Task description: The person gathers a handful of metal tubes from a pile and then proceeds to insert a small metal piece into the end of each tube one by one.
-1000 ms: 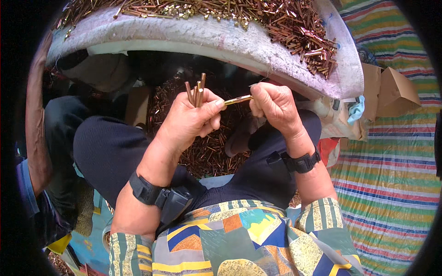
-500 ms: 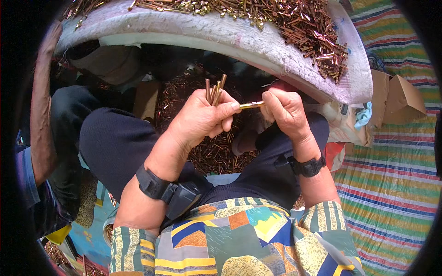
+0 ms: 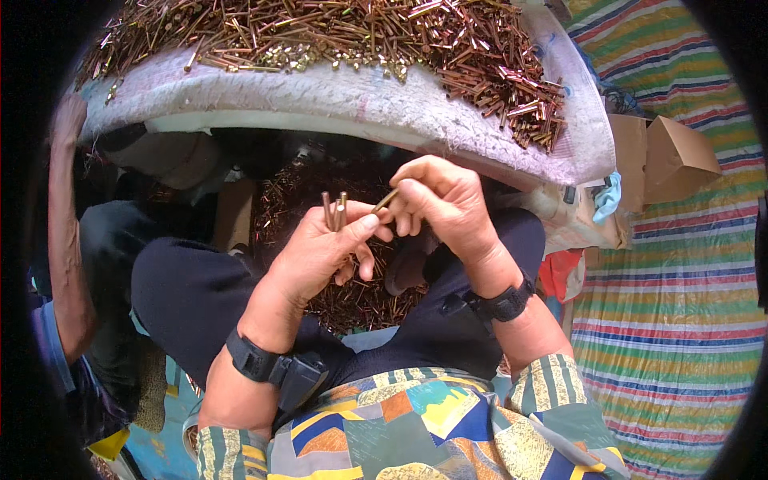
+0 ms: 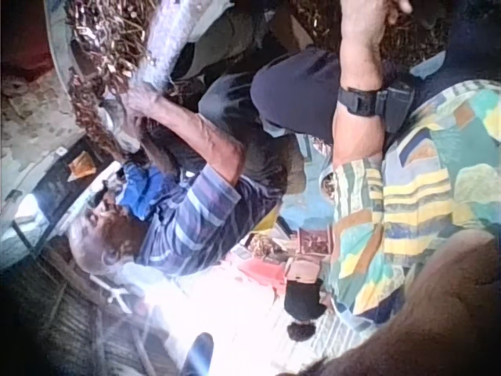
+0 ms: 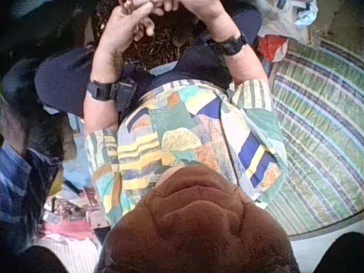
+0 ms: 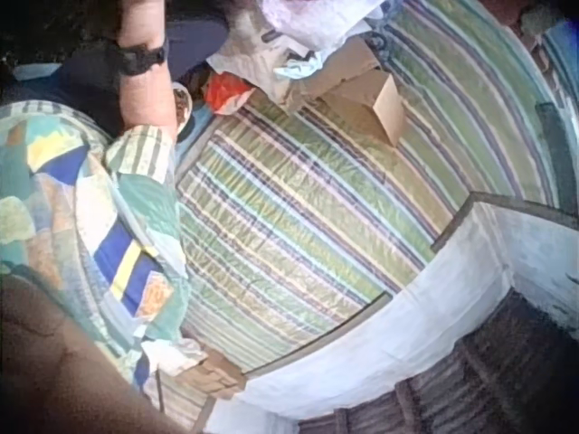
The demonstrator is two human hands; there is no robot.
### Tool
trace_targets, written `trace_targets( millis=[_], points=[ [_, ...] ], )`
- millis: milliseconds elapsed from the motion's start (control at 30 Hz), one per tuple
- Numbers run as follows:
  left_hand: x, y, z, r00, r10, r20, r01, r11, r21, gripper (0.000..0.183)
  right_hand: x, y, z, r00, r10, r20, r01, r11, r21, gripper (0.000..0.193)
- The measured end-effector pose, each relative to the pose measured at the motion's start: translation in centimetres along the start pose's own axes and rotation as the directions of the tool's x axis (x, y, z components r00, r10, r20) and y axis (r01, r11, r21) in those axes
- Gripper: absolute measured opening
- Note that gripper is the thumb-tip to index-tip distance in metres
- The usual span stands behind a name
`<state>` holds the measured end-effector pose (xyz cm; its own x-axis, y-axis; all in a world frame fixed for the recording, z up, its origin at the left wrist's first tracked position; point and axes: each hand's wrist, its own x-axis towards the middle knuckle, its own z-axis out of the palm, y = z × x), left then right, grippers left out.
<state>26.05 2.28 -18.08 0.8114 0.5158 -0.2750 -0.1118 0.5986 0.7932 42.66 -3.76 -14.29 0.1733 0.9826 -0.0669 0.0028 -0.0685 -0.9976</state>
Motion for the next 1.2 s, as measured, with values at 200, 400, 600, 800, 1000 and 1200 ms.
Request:
trace_targets(
  millis=[200, 400, 600, 800, 1000, 1200],
  points=[
    [0.5, -0.8, -1.0, 1.000, -0.025, 0.012, 0.024, 0.999, 0.047, 0.023, 2.5, -0.7, -2.6, 0.994, -0.111, -0.003, 0.101, 0.914, -0.393, 0.013],
    [1.3, -0.9, -1.3, 0.994, 0.057, -0.098, -0.064, 0.996, -0.067, 0.019, 9.6, -1.5, -11.9, 0.798, -0.596, -0.093, -0.010, 0.140, -0.990, 0.014],
    [1.1, -0.5, -1.6, 0.984, 0.057, -0.167, -0.070, 0.995, -0.077, 0.018, 9.3, -1.0, -11.5, 0.819, -0.573, -0.010, 0.090, 0.146, -0.985, 0.012],
    [1.1, -0.5, -1.6, 0.981, 0.095, -0.170, -0.104, 0.993, -0.049, 0.019, 3.9, -4.8, -7.1, 0.978, -0.149, 0.147, 0.209, 0.668, -0.714, 0.014],
    [0.8, -0.7, -1.2, 0.983, 0.151, -0.101, -0.156, 0.987, -0.045, 0.018, 2.6, -5.6, -5.8, 0.958, -0.108, 0.266, 0.247, 0.786, -0.567, 0.008],
    [0.4, -0.8, -1.4, 0.979, 0.194, -0.057, -0.192, 0.981, 0.035, 0.020, 2.5, -5.8, -4.4, 0.966, 0.027, 0.257, 0.120, 0.834, -0.538, 0.010]
  ],
)
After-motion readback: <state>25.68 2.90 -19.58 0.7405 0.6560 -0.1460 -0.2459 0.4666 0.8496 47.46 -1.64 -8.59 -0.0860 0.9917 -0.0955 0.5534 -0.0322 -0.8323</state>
